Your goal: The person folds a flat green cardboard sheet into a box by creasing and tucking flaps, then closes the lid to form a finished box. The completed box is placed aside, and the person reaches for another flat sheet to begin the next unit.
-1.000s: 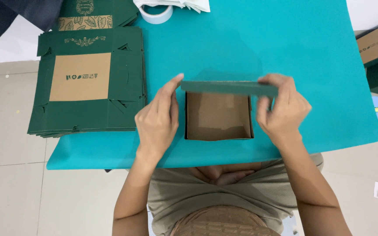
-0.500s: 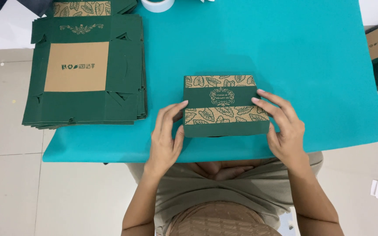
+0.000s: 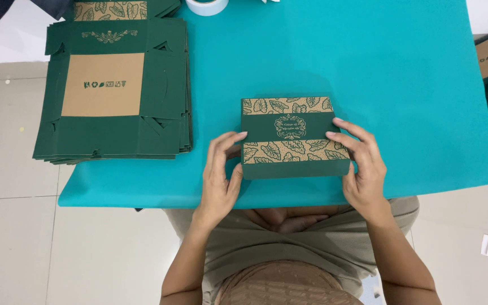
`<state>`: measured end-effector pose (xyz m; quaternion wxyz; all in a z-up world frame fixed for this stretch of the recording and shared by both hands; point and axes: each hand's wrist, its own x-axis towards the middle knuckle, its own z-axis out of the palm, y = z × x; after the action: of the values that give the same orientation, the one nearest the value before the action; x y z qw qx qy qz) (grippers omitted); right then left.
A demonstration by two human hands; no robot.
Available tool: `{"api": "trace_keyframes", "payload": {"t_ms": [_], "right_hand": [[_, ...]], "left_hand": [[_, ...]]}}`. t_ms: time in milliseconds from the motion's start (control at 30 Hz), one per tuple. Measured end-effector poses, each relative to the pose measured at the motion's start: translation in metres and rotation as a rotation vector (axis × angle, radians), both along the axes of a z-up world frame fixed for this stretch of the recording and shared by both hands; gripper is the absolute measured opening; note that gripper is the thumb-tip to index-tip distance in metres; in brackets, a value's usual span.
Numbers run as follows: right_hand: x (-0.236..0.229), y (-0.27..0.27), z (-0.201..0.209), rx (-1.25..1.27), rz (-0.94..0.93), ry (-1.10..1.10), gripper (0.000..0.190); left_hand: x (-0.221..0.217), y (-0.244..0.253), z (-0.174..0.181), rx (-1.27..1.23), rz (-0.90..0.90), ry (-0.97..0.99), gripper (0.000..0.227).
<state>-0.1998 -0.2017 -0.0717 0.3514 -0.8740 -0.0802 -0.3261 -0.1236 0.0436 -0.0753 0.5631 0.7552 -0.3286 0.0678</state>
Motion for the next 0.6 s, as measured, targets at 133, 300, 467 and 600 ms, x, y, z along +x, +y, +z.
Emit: {"api": "trace_keyframes", "payload": {"t_ms": [133,300,467,600], "right_hand": [[0.000,0.003,-0.001,0.006,-0.002,0.005,0.048],[-0.002,0.003,0.003,-0.017,0.033,0.019,0.049],[-0.003,-0.008,-0.012,0.010,0.117,0.004,0.065],[-0.001,-0.012,-0.023,-0.021,0.122,-0.013,0.068]], "left_hand": [[-0.001,-0.001,-0.005,-0.031,-0.010,0.025,0.036],[0.001,0.003,-0.007,-0.012,-0.040,0.048,0.036],[-0.002,0.005,0.002,-0.004,-0.075,0.049,0.041],[0.001,0.005,-0.007,0.008,-0.088,-0.013,0.058]]}}
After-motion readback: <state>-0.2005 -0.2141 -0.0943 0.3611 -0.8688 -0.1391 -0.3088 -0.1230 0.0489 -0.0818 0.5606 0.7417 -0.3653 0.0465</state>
